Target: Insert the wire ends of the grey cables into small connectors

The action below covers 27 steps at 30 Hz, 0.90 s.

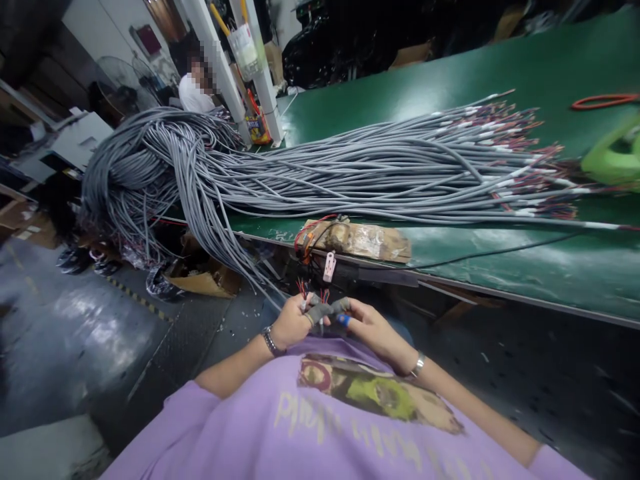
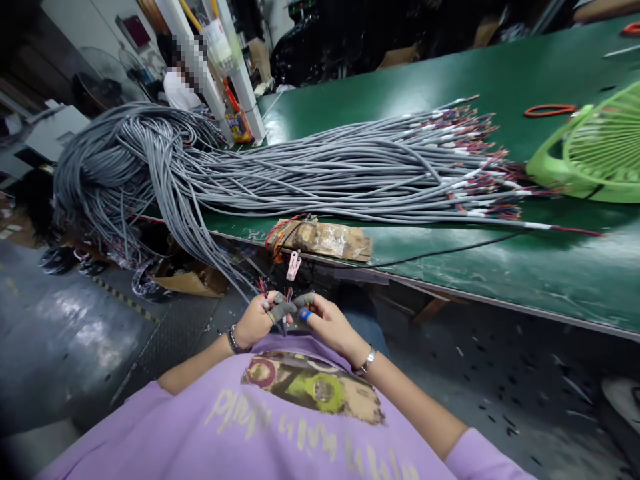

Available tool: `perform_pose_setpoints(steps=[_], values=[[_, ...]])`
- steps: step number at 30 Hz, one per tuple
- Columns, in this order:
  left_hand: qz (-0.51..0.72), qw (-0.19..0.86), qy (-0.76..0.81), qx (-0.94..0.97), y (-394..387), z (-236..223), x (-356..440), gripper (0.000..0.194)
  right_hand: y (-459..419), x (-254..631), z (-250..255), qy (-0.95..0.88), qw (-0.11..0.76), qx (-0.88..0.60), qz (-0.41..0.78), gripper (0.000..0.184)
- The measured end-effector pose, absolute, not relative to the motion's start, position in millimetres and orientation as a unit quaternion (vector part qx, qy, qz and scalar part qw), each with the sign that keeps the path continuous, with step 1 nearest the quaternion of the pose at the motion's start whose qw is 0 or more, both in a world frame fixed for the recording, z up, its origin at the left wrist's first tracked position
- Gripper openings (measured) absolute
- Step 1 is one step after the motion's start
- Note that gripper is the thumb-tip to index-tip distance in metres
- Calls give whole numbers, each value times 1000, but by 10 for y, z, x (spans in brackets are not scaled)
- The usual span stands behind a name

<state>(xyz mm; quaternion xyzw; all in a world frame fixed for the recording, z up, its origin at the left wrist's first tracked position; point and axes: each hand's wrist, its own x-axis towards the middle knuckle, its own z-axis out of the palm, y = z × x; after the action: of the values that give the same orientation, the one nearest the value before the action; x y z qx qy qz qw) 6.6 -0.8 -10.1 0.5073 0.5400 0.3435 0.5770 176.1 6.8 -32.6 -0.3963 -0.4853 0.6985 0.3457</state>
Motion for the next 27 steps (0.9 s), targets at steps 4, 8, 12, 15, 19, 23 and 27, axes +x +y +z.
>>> perform_pose_setpoints(steps=[4, 8, 12, 15, 19, 23, 27], values=[[328, 567, 542, 527, -36, -181, 52, 40, 91, 1703, -233, -523, 361, -401, 659, 32], [309, 533, 533, 580, -81, -206, 27, 33, 104, 1687, -249, -560, 359, -416, 620, 34], [265, 604, 482, 577, -84, -186, -10, 37, 104, 1736, -218, -593, 343, -407, 605, 35], [242, 641, 456, 568, -70, -180, -26, 40, 118, 1753, -155, -630, 321, -389, 591, 31], [261, 632, 461, 565, -53, -140, -1, 44, 146, 1731, -136, -606, 320, -398, 610, 32], [334, 625, 494, 505, -46, -107, 45, 51, 158, 1722, -209, -520, 354, -408, 662, 39], [372, 610, 525, 463, -39, -149, 56, 52, 157, 1725, -259, -496, 384, -435, 647, 41]])
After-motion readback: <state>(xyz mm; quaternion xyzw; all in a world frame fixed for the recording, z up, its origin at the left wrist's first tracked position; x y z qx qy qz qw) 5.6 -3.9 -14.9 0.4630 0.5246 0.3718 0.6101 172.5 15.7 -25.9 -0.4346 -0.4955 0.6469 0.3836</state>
